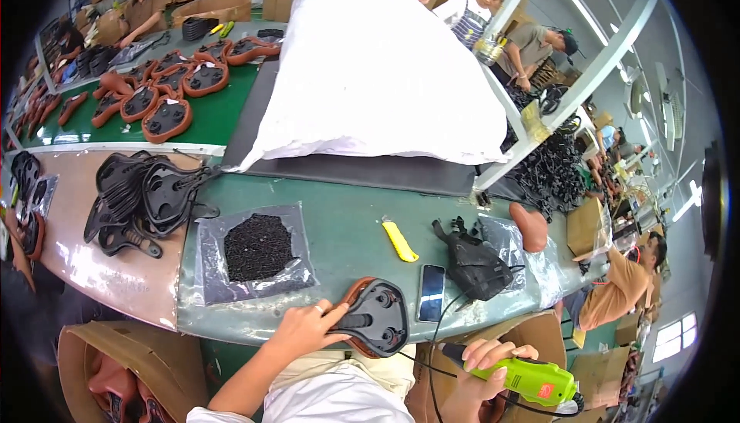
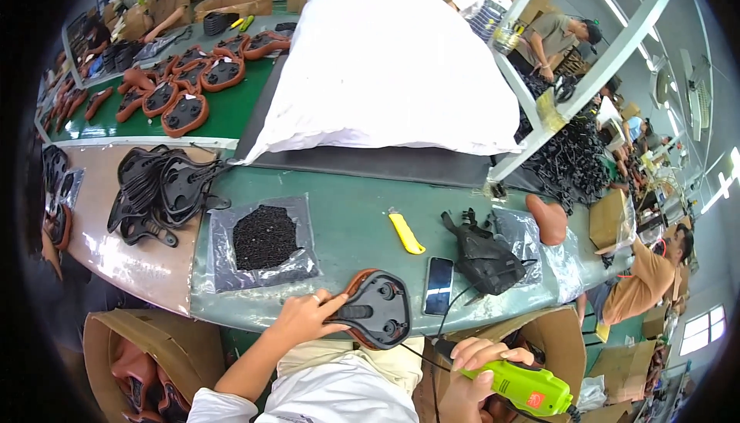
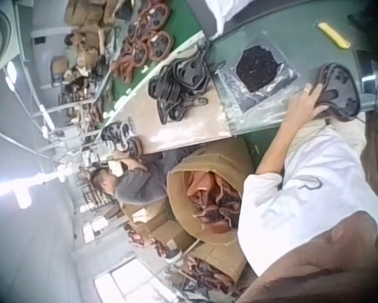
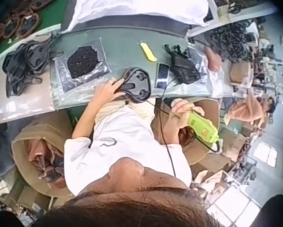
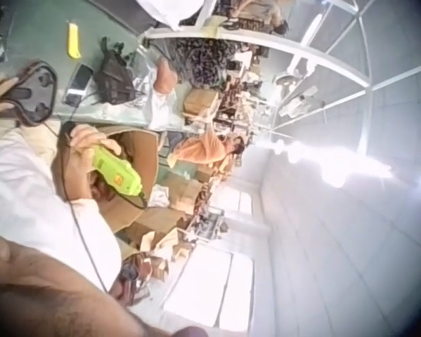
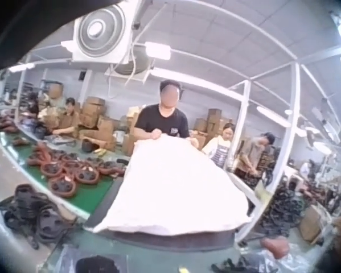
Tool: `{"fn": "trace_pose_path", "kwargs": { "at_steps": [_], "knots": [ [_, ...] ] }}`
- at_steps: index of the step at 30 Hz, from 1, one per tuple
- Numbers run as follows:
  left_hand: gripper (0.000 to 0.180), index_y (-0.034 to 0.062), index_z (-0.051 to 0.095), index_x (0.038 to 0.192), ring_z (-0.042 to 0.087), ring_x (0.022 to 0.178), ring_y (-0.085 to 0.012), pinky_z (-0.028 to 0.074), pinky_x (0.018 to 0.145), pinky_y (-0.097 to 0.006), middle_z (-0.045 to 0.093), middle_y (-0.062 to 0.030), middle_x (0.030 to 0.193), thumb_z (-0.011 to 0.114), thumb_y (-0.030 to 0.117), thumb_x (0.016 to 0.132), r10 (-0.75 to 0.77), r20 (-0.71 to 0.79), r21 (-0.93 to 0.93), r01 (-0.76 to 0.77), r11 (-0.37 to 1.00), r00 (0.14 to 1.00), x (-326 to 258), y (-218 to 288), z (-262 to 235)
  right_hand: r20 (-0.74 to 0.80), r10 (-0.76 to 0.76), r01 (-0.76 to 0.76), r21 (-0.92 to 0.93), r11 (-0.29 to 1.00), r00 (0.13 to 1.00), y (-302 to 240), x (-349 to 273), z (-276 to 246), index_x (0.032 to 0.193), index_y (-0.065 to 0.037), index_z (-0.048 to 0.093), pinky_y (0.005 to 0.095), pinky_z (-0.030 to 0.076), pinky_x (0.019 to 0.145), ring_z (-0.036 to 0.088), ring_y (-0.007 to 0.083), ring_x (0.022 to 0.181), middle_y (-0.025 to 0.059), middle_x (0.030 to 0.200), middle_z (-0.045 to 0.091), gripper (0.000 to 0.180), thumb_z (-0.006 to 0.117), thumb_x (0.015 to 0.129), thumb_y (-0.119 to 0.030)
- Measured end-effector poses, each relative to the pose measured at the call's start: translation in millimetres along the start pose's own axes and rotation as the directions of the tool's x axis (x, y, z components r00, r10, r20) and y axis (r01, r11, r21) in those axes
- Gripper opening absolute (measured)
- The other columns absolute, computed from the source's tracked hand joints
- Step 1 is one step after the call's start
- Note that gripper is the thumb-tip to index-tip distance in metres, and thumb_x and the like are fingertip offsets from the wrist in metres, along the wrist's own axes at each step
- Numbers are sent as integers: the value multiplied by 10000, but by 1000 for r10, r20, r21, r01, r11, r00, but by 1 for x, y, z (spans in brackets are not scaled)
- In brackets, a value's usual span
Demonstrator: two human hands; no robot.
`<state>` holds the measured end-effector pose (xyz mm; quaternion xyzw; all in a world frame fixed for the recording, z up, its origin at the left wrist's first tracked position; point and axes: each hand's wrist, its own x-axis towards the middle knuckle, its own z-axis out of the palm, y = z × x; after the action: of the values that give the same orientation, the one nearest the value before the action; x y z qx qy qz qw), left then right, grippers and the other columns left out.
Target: The worker is assembling bicycle saddles by attaching the base to the seat and securing it with screws using an electric screwdriver.
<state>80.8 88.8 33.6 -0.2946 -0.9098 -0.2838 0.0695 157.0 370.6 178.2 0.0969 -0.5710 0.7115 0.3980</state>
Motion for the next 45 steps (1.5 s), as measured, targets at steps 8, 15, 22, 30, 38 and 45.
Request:
{"fn": "trace_pose_path", "kwargs": {
  "at_steps": [8,15,22,30,38,45],
  "knots": [
    [561,133,764,1307,757,795,-229,613,713,-345,744,-90,1251,917,343,809,-247,101,-386,267,883,964,-41,-36,-2,66,64,-68,55,996,996,16,-14,4,1263,-130,409,371,521,552,571,195,571,47,728,553,471,766,998,-285],
    [517,53,771,1289,699,749,-133,582,698,-267,755,-123,1301,927,208,821,-437,60,-690,354,632,897,-45,-5,44,303,138,-217,243,946,943,67,-46,38,1275,-132,388,411,541,572,598,231,595,76,756,597,478,767,997,-224],
    [526,79,751,1319,732,684,-183,618,668,-314,735,-146,1331,906,248,845,-426,-19,-709,288,643,905,-52,-3,54,443,180,-313,247,917,878,116,-80,67,1286,-140,376,429,551,613,613,251,610,94,775,610,465,743,1006,-195],
    [487,81,765,1291,748,733,-242,622,726,-333,746,-153,1293,881,278,860,-371,-106,-634,225,740,923,-50,-10,54,506,210,-340,179,923,837,118,-78,76,1272,-143,367,419,551,620,609,242,618,86,789,603,462,738,1013,-236],
    [495,66,762,1291,763,802,-282,625,763,-349,736,-165,1317,883,263,854,-404,-46,-714,253,653,914,-54,-13,62,572,183,-311,133,941,799,131,-80,78,1258,-138,372,417,555,597,618,244,601,81,775,605,466,752,1004,-226],
    [499,47,749,1298,772,862,-300,629,805,-361,728,-157,1338,869,263,865,-392,-42,-707,250,661,919,-55,-13,59,680,78,-313,231,921,729,151,-80,79,1302,-86,387,464,589,619,658,286,625,148,827,659,520,739,925,-21]
  ]
}}
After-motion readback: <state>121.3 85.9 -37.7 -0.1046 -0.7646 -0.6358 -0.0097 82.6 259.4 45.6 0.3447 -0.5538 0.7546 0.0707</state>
